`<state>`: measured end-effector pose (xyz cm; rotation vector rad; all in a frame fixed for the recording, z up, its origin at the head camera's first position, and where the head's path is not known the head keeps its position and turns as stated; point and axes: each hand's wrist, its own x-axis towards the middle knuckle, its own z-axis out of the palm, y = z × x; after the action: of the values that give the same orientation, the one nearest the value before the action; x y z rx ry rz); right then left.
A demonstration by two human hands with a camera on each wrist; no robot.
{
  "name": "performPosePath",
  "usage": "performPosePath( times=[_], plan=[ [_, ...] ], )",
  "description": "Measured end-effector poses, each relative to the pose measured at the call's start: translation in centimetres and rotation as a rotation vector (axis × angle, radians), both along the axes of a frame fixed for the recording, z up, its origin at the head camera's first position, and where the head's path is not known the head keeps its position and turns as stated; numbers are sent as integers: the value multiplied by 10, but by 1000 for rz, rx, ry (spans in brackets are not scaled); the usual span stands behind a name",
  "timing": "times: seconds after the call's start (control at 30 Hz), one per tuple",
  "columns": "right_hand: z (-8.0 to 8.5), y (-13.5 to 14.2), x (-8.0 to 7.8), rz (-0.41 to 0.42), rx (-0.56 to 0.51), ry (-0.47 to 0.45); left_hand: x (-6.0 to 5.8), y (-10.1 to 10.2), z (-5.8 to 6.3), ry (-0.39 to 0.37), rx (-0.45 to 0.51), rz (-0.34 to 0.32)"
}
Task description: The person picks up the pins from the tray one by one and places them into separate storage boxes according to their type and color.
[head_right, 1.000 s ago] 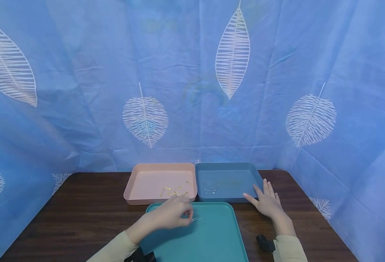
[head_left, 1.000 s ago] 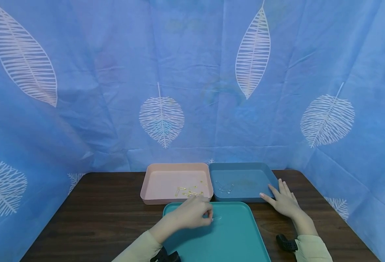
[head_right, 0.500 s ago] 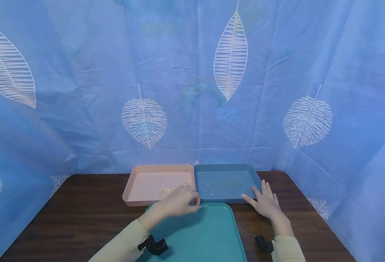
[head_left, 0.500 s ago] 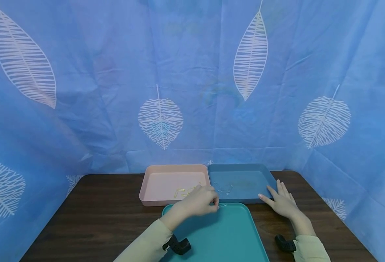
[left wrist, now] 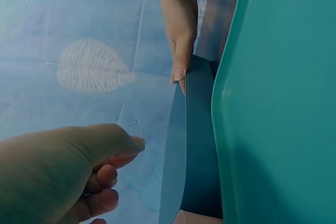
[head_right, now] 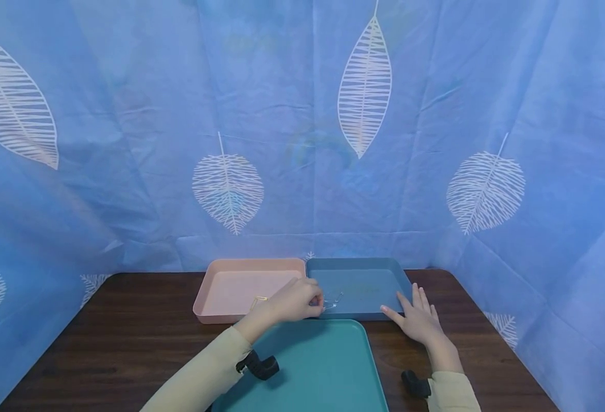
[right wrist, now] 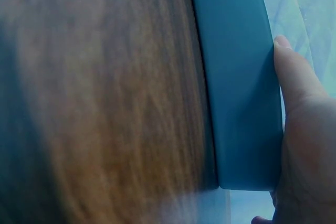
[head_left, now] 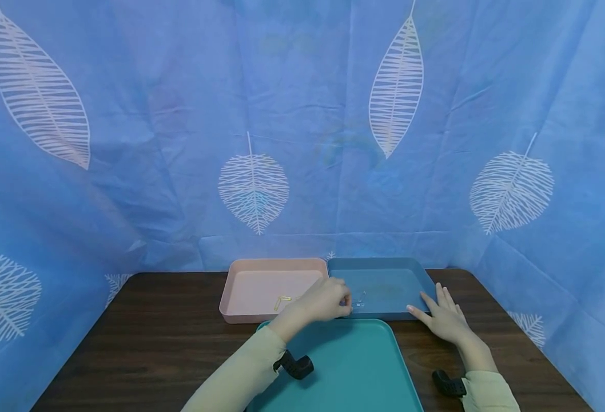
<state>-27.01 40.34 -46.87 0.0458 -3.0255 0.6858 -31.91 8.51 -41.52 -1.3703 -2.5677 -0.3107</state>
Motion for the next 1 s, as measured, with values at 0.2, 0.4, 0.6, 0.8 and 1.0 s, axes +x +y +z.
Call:
performPosePath(
  times=[0.2,0.4,0.6,0.8,1.0],
  plan=[
    [0,-1,1,3,-2,10,-9,6,1,-77,35,9],
    [1,-2,2,6,-5,16,-20,14,0,-105,43,56],
    [1,-1,2,5,-1,14,-31,22,-3,-144,30,126],
    [1,0,2,4,0,14,-41,28,-8,-147,31,187],
    [0,-1,1,-3,11,15,-49,32,-17,-175,46,239]
  ],
)
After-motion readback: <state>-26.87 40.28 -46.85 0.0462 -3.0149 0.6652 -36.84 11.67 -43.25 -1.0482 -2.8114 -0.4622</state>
